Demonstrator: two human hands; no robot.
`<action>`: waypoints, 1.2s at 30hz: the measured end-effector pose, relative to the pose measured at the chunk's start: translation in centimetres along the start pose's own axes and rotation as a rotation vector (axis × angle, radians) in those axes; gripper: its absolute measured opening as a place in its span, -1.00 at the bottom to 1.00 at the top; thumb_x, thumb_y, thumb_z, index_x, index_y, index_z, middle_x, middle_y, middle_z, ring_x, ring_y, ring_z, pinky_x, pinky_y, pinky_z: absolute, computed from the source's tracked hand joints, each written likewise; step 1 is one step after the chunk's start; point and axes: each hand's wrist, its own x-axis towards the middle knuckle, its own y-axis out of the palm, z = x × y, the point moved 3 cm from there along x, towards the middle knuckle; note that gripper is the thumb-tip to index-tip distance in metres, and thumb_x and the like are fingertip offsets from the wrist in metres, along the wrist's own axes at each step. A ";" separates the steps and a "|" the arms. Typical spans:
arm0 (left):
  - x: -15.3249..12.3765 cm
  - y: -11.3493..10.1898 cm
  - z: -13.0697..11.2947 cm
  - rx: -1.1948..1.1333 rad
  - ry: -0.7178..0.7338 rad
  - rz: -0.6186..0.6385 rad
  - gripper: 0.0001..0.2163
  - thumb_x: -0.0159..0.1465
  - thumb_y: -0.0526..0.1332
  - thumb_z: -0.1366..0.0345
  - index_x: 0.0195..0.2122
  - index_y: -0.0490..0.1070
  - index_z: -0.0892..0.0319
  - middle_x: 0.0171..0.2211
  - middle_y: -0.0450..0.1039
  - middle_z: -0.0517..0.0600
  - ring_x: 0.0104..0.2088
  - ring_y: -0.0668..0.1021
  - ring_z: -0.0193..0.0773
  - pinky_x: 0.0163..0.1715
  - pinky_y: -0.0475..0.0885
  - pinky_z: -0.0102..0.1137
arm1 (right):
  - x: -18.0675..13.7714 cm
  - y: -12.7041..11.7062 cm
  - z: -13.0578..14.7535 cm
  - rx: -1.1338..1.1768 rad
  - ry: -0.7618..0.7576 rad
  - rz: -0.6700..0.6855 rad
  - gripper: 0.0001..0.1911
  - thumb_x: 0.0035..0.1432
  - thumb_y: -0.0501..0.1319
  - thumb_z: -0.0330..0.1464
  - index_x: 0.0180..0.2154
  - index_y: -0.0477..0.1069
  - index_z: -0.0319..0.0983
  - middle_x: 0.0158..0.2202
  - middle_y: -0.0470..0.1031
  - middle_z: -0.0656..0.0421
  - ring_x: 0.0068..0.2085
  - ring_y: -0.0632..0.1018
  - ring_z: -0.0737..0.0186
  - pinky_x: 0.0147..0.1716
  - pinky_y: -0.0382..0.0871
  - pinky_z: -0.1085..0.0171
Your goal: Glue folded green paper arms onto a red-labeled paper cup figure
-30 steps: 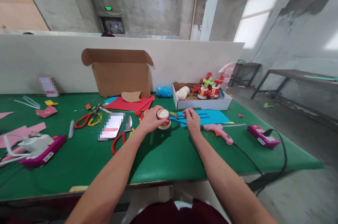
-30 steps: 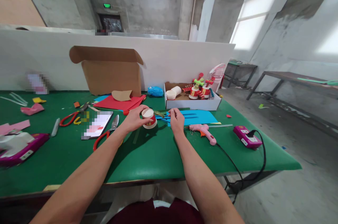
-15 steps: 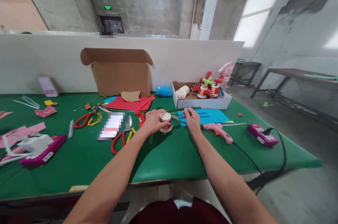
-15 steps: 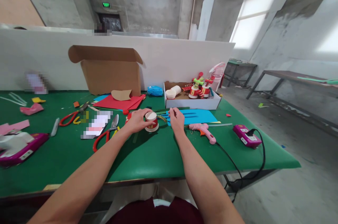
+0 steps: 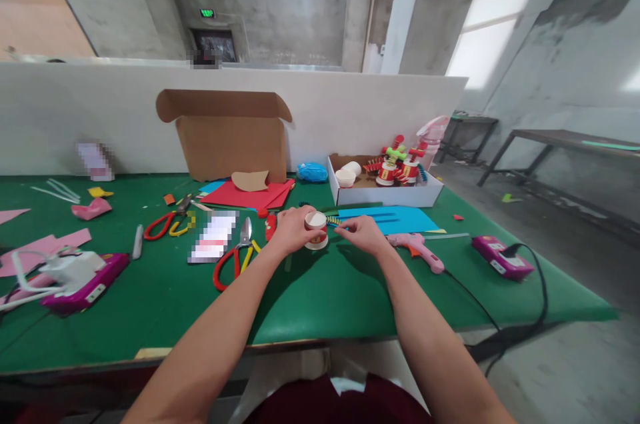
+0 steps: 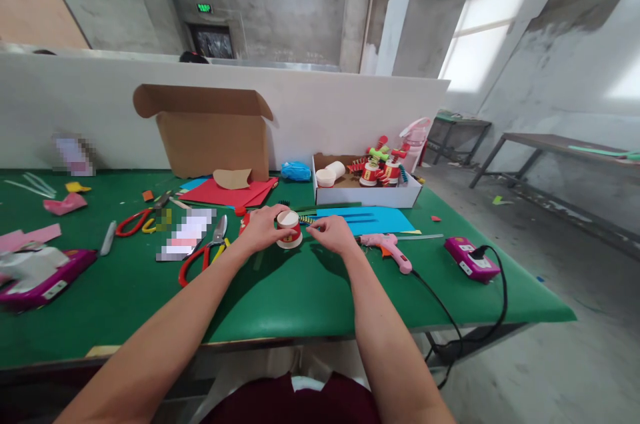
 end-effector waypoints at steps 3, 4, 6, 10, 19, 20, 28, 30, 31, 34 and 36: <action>0.0 0.0 0.0 0.003 -0.009 -0.001 -0.66 0.07 0.32 0.08 -0.15 0.40 0.05 -0.13 0.53 -0.04 -0.08 0.49 -0.02 -0.10 0.24 -0.20 | 0.0 0.5 0.6 -0.176 0.018 0.013 -0.73 0.07 0.22 -0.28 -0.25 0.63 -0.22 -0.57 0.50 0.20 -0.52 0.42 0.31 -0.48 0.13 0.34; 0.1 0.0 0.0 0.002 -0.010 0.000 -0.66 0.06 0.32 0.08 -0.16 0.40 0.05 -0.13 0.54 -0.04 -0.07 0.49 -0.02 -0.10 0.24 -0.21 | 0.0 0.5 0.7 -0.210 0.023 0.012 -0.72 0.08 0.23 -0.28 -0.20 0.63 -0.21 -0.54 0.52 0.19 -0.50 0.44 0.29 -0.47 0.14 0.34; 0.1 0.0 0.0 0.000 -0.011 0.002 -0.66 0.06 0.32 0.08 -0.15 0.40 0.05 -0.13 0.54 -0.04 -0.07 0.49 -0.03 -0.09 0.24 -0.21 | 0.0 0.5 1.0 -0.244 0.025 0.005 -0.71 0.11 0.22 -0.28 -0.17 0.61 -0.19 -0.49 0.56 0.16 -0.47 0.47 0.27 -0.45 0.17 0.34; 0.1 0.1 0.0 -0.003 -0.010 -0.001 -0.67 0.08 0.30 0.10 -0.14 0.39 0.05 -0.13 0.54 -0.04 -0.09 0.49 -0.05 -0.09 0.25 -0.22 | -0.1 0.7 1.3 -0.291 0.040 0.040 -0.70 0.16 0.19 -0.28 -0.11 0.59 -0.18 -0.43 0.60 0.15 -0.42 0.52 0.24 -0.42 0.21 0.34; 0.1 0.0 -0.1 -0.005 0.002 0.001 -0.65 0.05 0.33 0.07 -0.17 0.40 0.06 -0.17 0.54 -0.04 -0.09 0.51 -0.04 -0.09 0.26 -0.22 | -0.2 1.5 1.6 -0.313 0.088 0.101 -0.78 0.12 0.21 -0.34 -0.26 0.62 -0.19 -0.44 0.58 0.13 -0.38 0.51 0.22 -0.44 0.15 0.33; 0.1 -0.1 -0.2 -0.008 0.003 0.000 -0.66 0.05 0.33 0.08 -0.17 0.40 0.06 -0.16 0.54 -0.04 -0.09 0.51 -0.04 -0.08 0.26 -0.21 | -0.1 1.3 1.3 -0.231 0.065 0.104 -0.80 0.10 0.22 -0.35 -0.31 0.63 -0.21 -0.48 0.55 0.16 -0.43 0.47 0.26 -0.46 0.14 0.34; 0.0 0.0 -0.1 -0.013 0.001 0.000 -0.69 0.09 0.30 0.11 -0.16 0.39 0.06 -0.16 0.54 -0.04 -0.08 0.50 -0.04 -0.07 0.25 -0.20 | -0.9 0.1 0.9 0.602 0.014 0.261 -0.68 -0.13 0.38 -0.14 -0.45 0.57 -0.29 -0.62 0.38 0.26 -0.62 0.26 0.46 -0.62 0.09 0.39; -0.1 0.0 -0.2 -0.019 -0.004 0.001 -0.68 0.09 0.30 0.12 -0.15 0.39 0.06 -0.16 0.54 -0.04 -0.07 0.50 -0.04 -0.07 0.25 -0.20 | -1.3 -0.3 1.2 0.705 0.014 0.290 -0.69 -0.17 0.41 -0.15 -0.48 0.55 -0.28 -0.62 0.40 0.25 -0.62 0.28 0.46 -0.63 0.09 0.39; -0.1 0.0 -0.2 -0.022 -0.006 0.002 -0.68 0.09 0.30 0.12 -0.15 0.39 0.06 -0.16 0.54 -0.04 -0.07 0.50 -0.04 -0.06 0.25 -0.20 | -1.4 -0.6 1.2 0.751 0.015 0.289 -0.69 -0.19 0.42 -0.15 -0.50 0.54 -0.27 -0.63 0.39 0.26 -0.62 0.28 0.46 -0.63 0.08 0.40; -0.1 0.0 -0.1 -0.024 -0.010 0.005 -0.68 0.08 0.30 0.13 -0.14 0.39 0.06 -0.16 0.54 -0.04 -0.06 0.49 -0.04 -0.06 0.25 -0.20 | -1.3 -1.3 0.8 0.905 0.032 0.158 -0.68 -0.24 0.45 -0.14 -0.55 0.51 -0.26 -0.70 0.31 0.29 -0.65 0.24 0.48 -0.66 0.00 0.40; -0.1 0.0 -0.1 -0.023 -0.010 0.010 -0.68 0.09 0.30 0.13 -0.14 0.39 0.06 -0.16 0.54 -0.03 -0.06 0.49 -0.04 -0.07 0.25 -0.20 | -0.9 -1.6 0.1 1.002 0.058 0.000 -0.66 -0.28 0.46 -0.14 -0.56 0.49 -0.25 -0.71 0.27 0.31 -0.65 0.20 0.49 -0.66 -0.04 0.40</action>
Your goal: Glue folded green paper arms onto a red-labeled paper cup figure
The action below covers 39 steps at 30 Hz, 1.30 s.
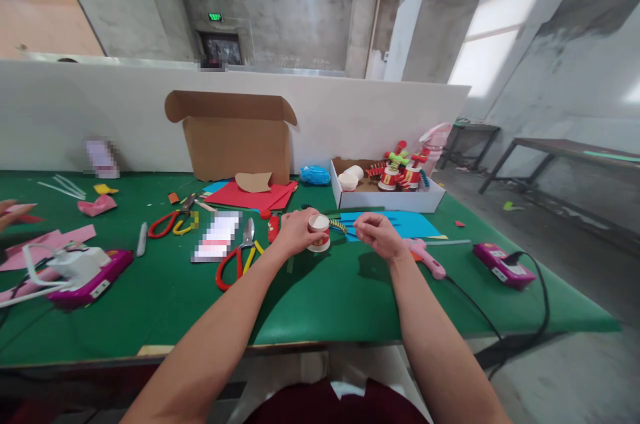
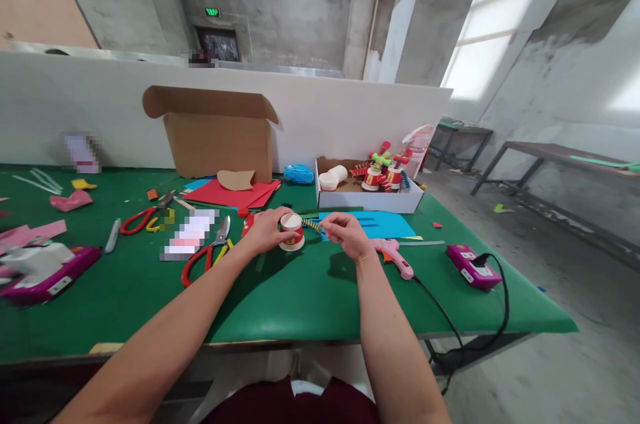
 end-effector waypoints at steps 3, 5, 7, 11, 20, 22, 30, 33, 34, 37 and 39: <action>0.0 0.0 0.0 -0.002 -0.001 0.006 -0.67 0.09 0.30 0.13 -0.12 0.38 0.05 -0.16 0.53 -0.03 -0.07 0.50 -0.05 -0.06 0.26 -0.22 | 0.8 -1.1 -0.3 0.074 -0.055 -0.220 -0.66 -0.34 0.47 -0.16 -0.54 0.48 -0.24 -0.69 0.27 0.32 -0.64 0.18 0.49 -0.65 -0.03 0.39; 0.0 0.0 0.0 0.000 -0.001 0.007 -0.66 0.09 0.30 0.12 -0.12 0.38 0.05 -0.16 0.53 -0.03 -0.08 0.50 -0.05 -0.06 0.26 -0.22 | 1.0 -1.9 -0.3 0.077 -0.091 -0.377 -0.64 -0.36 0.47 -0.15 -0.51 0.49 -0.23 -0.64 0.30 0.31 -0.63 0.18 0.49 -0.65 -0.03 0.38; 0.0 0.0 0.0 0.005 0.001 0.009 -0.66 0.08 0.30 0.12 -0.12 0.38 0.05 -0.16 0.53 -0.04 -0.07 0.50 -0.04 -0.06 0.27 -0.21 | 1.0 -2.5 -0.2 0.019 -0.099 -0.447 -0.62 -0.33 0.44 -0.12 -0.48 0.50 -0.23 -0.60 0.34 0.29 -0.63 0.17 0.50 -0.65 -0.02 0.37; 0.0 -0.1 -0.1 0.001 -0.008 0.007 -0.66 0.09 0.29 0.11 -0.12 0.38 0.04 -0.16 0.54 -0.03 -0.07 0.50 -0.05 -0.06 0.27 -0.21 | 0.6 -1.9 -0.1 -0.421 0.082 -0.136 -0.63 -0.15 0.34 -0.07 -0.48 0.54 -0.27 -0.61 0.41 0.25 -0.61 0.23 0.45 -0.61 0.06 0.36; 0.1 -0.1 -0.1 0.012 0.014 0.000 -0.68 0.09 0.29 0.11 -0.16 0.39 0.06 -0.17 0.53 -0.04 -0.07 0.51 -0.04 -0.08 0.28 -0.22 | 0.7 -0.1 -2.0 -1.119 0.317 0.054 -0.58 0.04 0.26 -0.04 -0.46 0.62 -0.26 -0.66 0.48 0.17 -0.57 0.42 0.32 -0.54 0.19 0.35; 0.1 -0.1 -0.1 0.010 0.019 0.001 -0.68 0.09 0.29 0.10 -0.16 0.38 0.06 -0.16 0.53 -0.05 -0.08 0.51 -0.05 -0.08 0.28 -0.23 | 0.8 0.5 -2.4 -1.148 0.310 0.063 -0.63 0.02 0.29 -0.07 -0.37 0.64 -0.24 -0.69 0.45 0.20 -0.57 0.43 0.32 -0.53 0.19 0.36; 0.1 0.0 0.0 0.012 0.010 0.009 -0.69 0.09 0.29 0.09 -0.17 0.38 0.05 -0.15 0.54 -0.05 -0.08 0.51 -0.05 -0.09 0.27 -0.23 | 0.5 1.4 -1.7 -0.849 0.209 0.122 -0.81 -0.05 0.28 -0.29 -0.50 0.55 -0.29 -0.70 0.35 0.27 -0.63 0.33 0.41 -0.57 0.12 0.37; 0.1 -0.1 -0.1 0.011 0.010 0.016 -0.69 0.09 0.29 0.09 -0.17 0.39 0.04 -0.15 0.53 -0.04 -0.07 0.50 -0.04 -0.09 0.27 -0.22 | 0.3 1.0 -0.6 -0.502 0.116 0.058 -0.70 -0.11 0.32 -0.14 -0.50 0.49 -0.27 -0.69 0.30 0.30 -0.63 0.24 0.45 -0.61 0.05 0.38; 0.1 -0.1 -0.1 0.011 0.008 0.016 -0.69 0.09 0.29 0.09 -0.16 0.38 0.04 -0.15 0.53 -0.04 -0.07 0.50 -0.03 -0.08 0.26 -0.22 | 0.2 0.7 -0.3 -0.399 0.085 0.010 -0.66 -0.15 0.33 -0.10 -0.50 0.47 -0.26 -0.70 0.27 0.32 -0.64 0.21 0.46 -0.62 0.01 0.38; 0.1 -0.1 0.0 0.015 0.002 0.017 -0.68 0.09 0.29 0.11 -0.13 0.38 0.03 -0.15 0.53 -0.04 -0.06 0.49 -0.04 -0.07 0.26 -0.22 | 0.2 0.0 0.4 -0.140 -0.006 -0.125 -0.60 -0.25 0.39 -0.04 -0.52 0.41 -0.22 -0.73 0.17 0.36 -0.66 0.13 0.47 -0.64 -0.06 0.37; 0.1 0.0 0.0 0.017 0.003 0.019 -0.67 0.09 0.29 0.11 -0.12 0.38 0.03 -0.15 0.53 -0.05 -0.07 0.49 -0.05 -0.08 0.26 -0.23 | 0.1 -0.5 0.7 -0.014 -0.069 -0.177 -0.60 -0.29 0.41 -0.05 -0.54 0.38 -0.19 -0.76 0.11 0.37 -0.67 0.10 0.46 -0.64 -0.07 0.35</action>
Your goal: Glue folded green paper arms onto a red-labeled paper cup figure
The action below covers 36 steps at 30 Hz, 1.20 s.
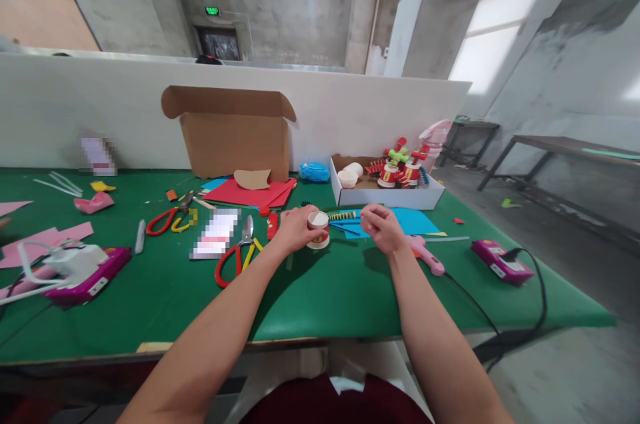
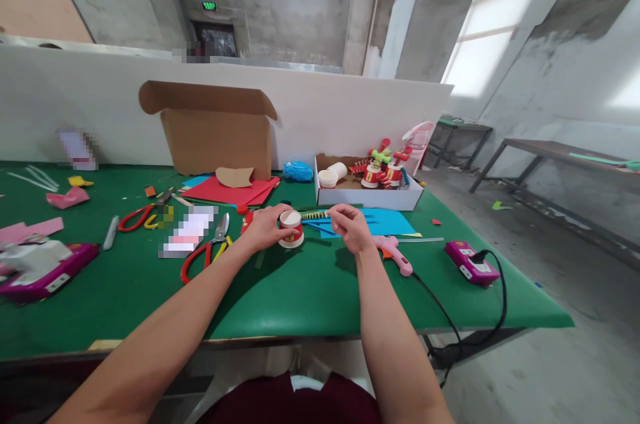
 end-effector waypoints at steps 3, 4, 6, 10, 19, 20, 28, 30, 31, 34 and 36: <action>0.0 0.1 0.1 -0.001 0.005 0.000 -0.67 0.09 0.28 0.10 -0.12 0.37 0.03 -0.16 0.53 -0.05 -0.09 0.49 -0.06 -0.08 0.26 -0.23 | -0.1 -0.6 0.6 0.154 -0.082 -0.041 -0.59 -0.28 0.42 -0.09 -0.60 0.28 -0.17 -0.75 0.04 0.38 -0.67 0.06 0.45 -0.65 -0.08 0.35; 0.0 0.1 0.1 -0.003 0.006 0.000 -0.67 0.09 0.28 0.09 -0.13 0.37 0.04 -0.15 0.53 -0.04 -0.09 0.49 -0.06 -0.08 0.26 -0.23 | -0.1 -0.8 0.8 0.205 -0.109 -0.048 -0.58 -0.26 0.42 -0.11 -0.61 0.23 -0.17 -0.73 0.03 0.38 -0.66 0.04 0.45 -0.66 -0.08 0.36; 0.0 0.1 0.1 -0.006 0.007 0.000 -0.66 0.09 0.28 0.10 -0.12 0.37 0.05 -0.15 0.53 -0.04 -0.08 0.49 -0.05 -0.08 0.26 -0.22 | -0.3 -1.2 1.2 0.299 -0.157 -0.060 -0.58 -0.17 0.39 -0.14 -0.61 0.17 -0.17 -0.69 -0.01 0.37 -0.65 0.00 0.44 -0.67 -0.09 0.37; 0.0 0.1 0.0 -0.006 0.001 0.000 -0.66 0.09 0.28 0.10 -0.11 0.37 0.05 -0.16 0.53 -0.04 -0.07 0.49 -0.05 -0.06 0.26 -0.22 | -0.6 -2.0 1.7 0.445 -0.233 -0.120 -0.70 0.01 0.27 -0.23 -0.54 0.15 -0.14 -0.63 -0.12 0.36 -0.63 -0.07 0.38 -0.69 -0.05 0.36; 0.0 0.1 0.1 -0.008 0.001 0.001 -0.67 0.09 0.28 0.09 -0.13 0.37 0.04 -0.16 0.53 -0.05 -0.08 0.50 -0.04 -0.08 0.27 -0.22 | -0.4 -3.9 1.7 0.733 -0.362 -0.142 -0.70 0.12 0.20 -0.46 -0.55 0.12 -0.17 -0.66 -0.10 0.37 -0.67 -0.03 0.40 -0.71 0.07 0.42; 0.0 0.1 0.1 -0.009 0.001 0.003 -0.67 0.09 0.28 0.09 -0.13 0.37 0.04 -0.16 0.53 -0.05 -0.07 0.50 -0.04 -0.08 0.27 -0.22 | -0.3 -4.2 1.5 0.742 -0.363 -0.156 -0.69 0.12 0.21 -0.45 -0.56 0.12 -0.18 -0.67 -0.10 0.37 -0.67 -0.02 0.41 -0.71 0.07 0.43; -0.1 0.0 -0.1 -0.007 -0.006 0.005 -0.67 0.10 0.28 0.11 -0.12 0.36 0.05 -0.15 0.53 -0.03 -0.07 0.49 -0.03 -0.08 0.25 -0.21 | 1.3 -4.4 -0.6 0.353 -0.034 -0.294 -0.65 -0.21 0.47 -0.24 -0.50 0.32 -0.20 -0.64 0.19 0.38 -0.64 0.15 0.51 -0.69 0.08 0.44; -0.1 0.0 -0.1 -0.003 -0.006 0.007 -0.66 0.10 0.28 0.11 -0.11 0.36 0.05 -0.16 0.53 -0.03 -0.08 0.49 -0.03 -0.09 0.26 -0.21 | 1.4 -3.8 -1.1 0.181 0.060 -0.283 -0.59 -0.31 0.49 -0.20 -0.49 0.35 -0.22 -0.59 0.30 0.34 -0.60 0.24 0.51 -0.65 0.13 0.44; -0.1 0.0 -0.1 -0.003 -0.003 0.008 -0.66 0.10 0.28 0.11 -0.11 0.35 0.05 -0.16 0.53 -0.03 -0.08 0.49 -0.04 -0.09 0.26 -0.21 | 1.4 -3.5 -1.3 0.117 0.090 -0.273 -0.57 -0.34 0.49 -0.18 -0.49 0.36 -0.23 -0.57 0.33 0.33 -0.59 0.27 0.51 -0.64 0.16 0.44; 0.0 0.0 0.0 -0.006 0.002 0.008 -0.66 0.10 0.27 0.10 -0.11 0.35 0.05 -0.17 0.53 -0.03 -0.08 0.49 -0.04 -0.08 0.26 -0.21 | 1.4 -2.8 -1.8 -0.007 0.129 -0.268 -0.55 -0.28 0.43 -0.07 -0.53 0.32 -0.23 -0.59 0.32 0.32 -0.60 0.30 0.49 -0.63 0.20 0.43; 0.0 0.1 0.0 -0.004 -0.003 0.007 -0.66 0.10 0.27 0.10 -0.11 0.35 0.06 -0.17 0.53 -0.03 -0.08 0.49 -0.03 -0.08 0.26 -0.21 | 1.4 -2.7 -2.0 -0.051 0.132 -0.285 -0.53 -0.20 0.37 -0.02 -0.58 0.26 -0.23 -0.64 0.26 0.34 -0.63 0.27 0.50 -0.65 0.18 0.43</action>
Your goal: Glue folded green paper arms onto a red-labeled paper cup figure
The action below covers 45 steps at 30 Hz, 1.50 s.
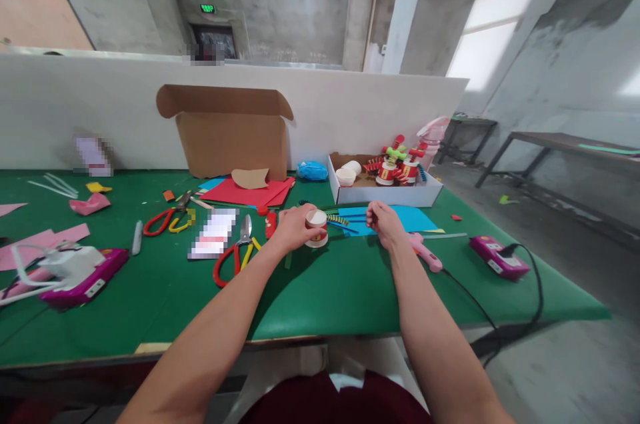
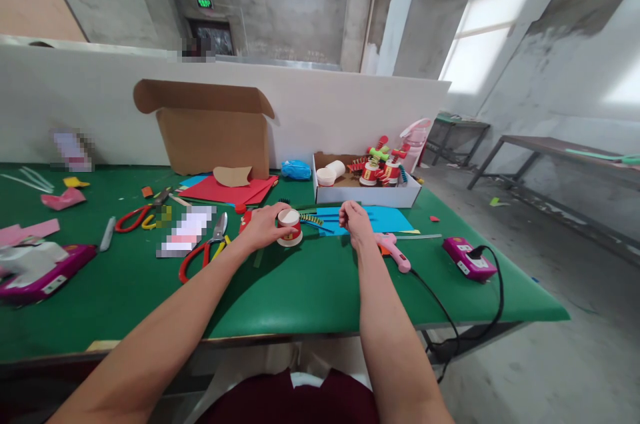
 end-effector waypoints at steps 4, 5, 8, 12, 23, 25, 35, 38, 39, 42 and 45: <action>0.1 0.1 0.1 0.002 0.002 0.002 -0.65 0.10 0.27 0.09 -0.10 0.36 0.07 -0.17 0.53 -0.02 -0.08 0.50 -0.03 -0.09 0.27 -0.21 | 0.1 0.2 -0.3 -0.060 -0.005 -0.041 -0.48 -0.13 0.32 0.03 -0.66 0.18 -0.21 -0.73 0.15 0.37 -0.70 0.18 0.50 -0.71 0.10 0.42; 0.1 0.1 0.1 0.002 0.003 0.002 -0.65 0.10 0.27 0.10 -0.10 0.36 0.07 -0.16 0.53 -0.02 -0.08 0.50 -0.03 -0.09 0.27 -0.21 | 0.2 0.2 -0.3 -0.100 -0.012 -0.059 -0.48 -0.13 0.32 0.04 -0.67 0.19 -0.21 -0.74 0.17 0.35 -0.71 0.18 0.49 -0.71 0.10 0.41; 0.0 0.0 0.0 0.002 0.005 -0.002 -0.66 0.10 0.28 0.11 -0.11 0.36 0.06 -0.16 0.53 -0.03 -0.08 0.50 -0.03 -0.08 0.27 -0.22 | 0.3 -0.1 -0.3 -0.292 -0.084 -0.125 -0.50 -0.19 0.34 0.06 -0.66 0.32 -0.22 -0.71 0.31 0.27 -0.68 0.25 0.43 -0.68 0.14 0.37; 0.0 0.0 0.0 0.007 -0.003 -0.009 -0.65 0.10 0.28 0.11 -0.10 0.36 0.06 -0.17 0.53 -0.02 -0.07 0.50 -0.02 -0.08 0.27 -0.21 | 0.6 -0.6 -0.3 -0.475 -0.208 -0.170 -0.55 -0.25 0.36 0.03 -0.59 0.45 -0.24 -0.66 0.41 0.21 -0.61 0.35 0.34 -0.58 0.22 0.32; 0.0 0.0 -0.1 0.010 0.012 -0.009 -0.67 0.11 0.27 0.10 -0.12 0.36 0.06 -0.15 0.53 -0.02 -0.08 0.50 -0.04 -0.10 0.27 -0.22 | 1.0 -0.5 -0.7 -0.486 -0.244 -0.096 -0.56 -0.11 0.25 0.04 -0.53 0.46 -0.23 -0.60 0.46 0.18 -0.58 0.39 0.30 -0.55 0.27 0.30; 0.0 0.0 -0.1 0.012 0.018 -0.010 -0.67 0.11 0.27 0.10 -0.11 0.36 0.07 -0.15 0.53 -0.02 -0.09 0.50 -0.03 -0.11 0.27 -0.22 | 0.9 -0.4 -0.4 -0.460 -0.270 -0.102 -0.56 -0.12 0.26 0.04 -0.54 0.44 -0.23 -0.59 0.45 0.19 -0.54 0.39 0.30 -0.53 0.27 0.31; 0.0 0.1 0.0 -0.001 0.009 -0.011 -0.66 0.10 0.28 0.12 -0.11 0.36 0.06 -0.14 0.53 -0.02 -0.07 0.50 -0.03 -0.09 0.27 -0.22 | 0.1 1.1 -1.0 -0.140 -0.063 0.131 -0.54 -0.11 0.27 0.07 -0.52 0.24 -0.17 -0.63 0.34 0.30 -0.61 0.34 0.37 -0.58 0.30 0.34; 0.1 0.1 0.1 -0.013 0.011 -0.007 -0.66 0.10 0.28 0.11 -0.11 0.36 0.06 -0.15 0.53 -0.02 -0.07 0.50 -0.03 -0.09 0.28 -0.22 | 0.5 0.4 -0.6 -0.347 -0.207 -0.022 -0.56 -0.01 0.20 0.05 -0.55 0.25 -0.17 -0.70 0.18 0.36 -0.65 0.23 0.38 -0.61 0.17 0.33; 0.1 0.1 0.1 -0.017 0.012 -0.007 -0.66 0.10 0.28 0.10 -0.12 0.36 0.06 -0.15 0.53 -0.02 -0.07 0.50 -0.03 -0.09 0.28 -0.22 | 0.6 0.0 -0.3 -0.413 -0.254 -0.095 -0.57 0.02 0.17 0.04 -0.55 0.27 -0.18 -0.70 0.18 0.35 -0.64 0.21 0.38 -0.60 0.14 0.33; 0.1 0.2 0.2 -0.023 0.019 -0.007 -0.65 0.09 0.29 0.08 -0.12 0.37 0.06 -0.15 0.53 -0.03 -0.08 0.50 -0.03 -0.08 0.29 -0.22 | 0.6 -1.3 0.6 -0.549 -0.358 -0.346 -0.59 0.09 0.11 -0.01 -0.53 0.31 -0.20 -0.67 0.25 0.30 -0.59 0.25 0.33 -0.52 0.14 0.29; 0.1 0.2 0.3 -0.024 0.026 -0.010 -0.66 0.10 0.28 0.09 -0.13 0.37 0.06 -0.15 0.53 -0.04 -0.08 0.51 -0.04 -0.08 0.29 -0.22 | 0.3 -2.6 1.3 -0.552 -0.412 -0.583 -0.58 0.13 0.05 -0.02 -0.51 0.32 -0.21 -0.61 0.33 0.23 -0.53 0.32 0.27 -0.44 0.18 0.26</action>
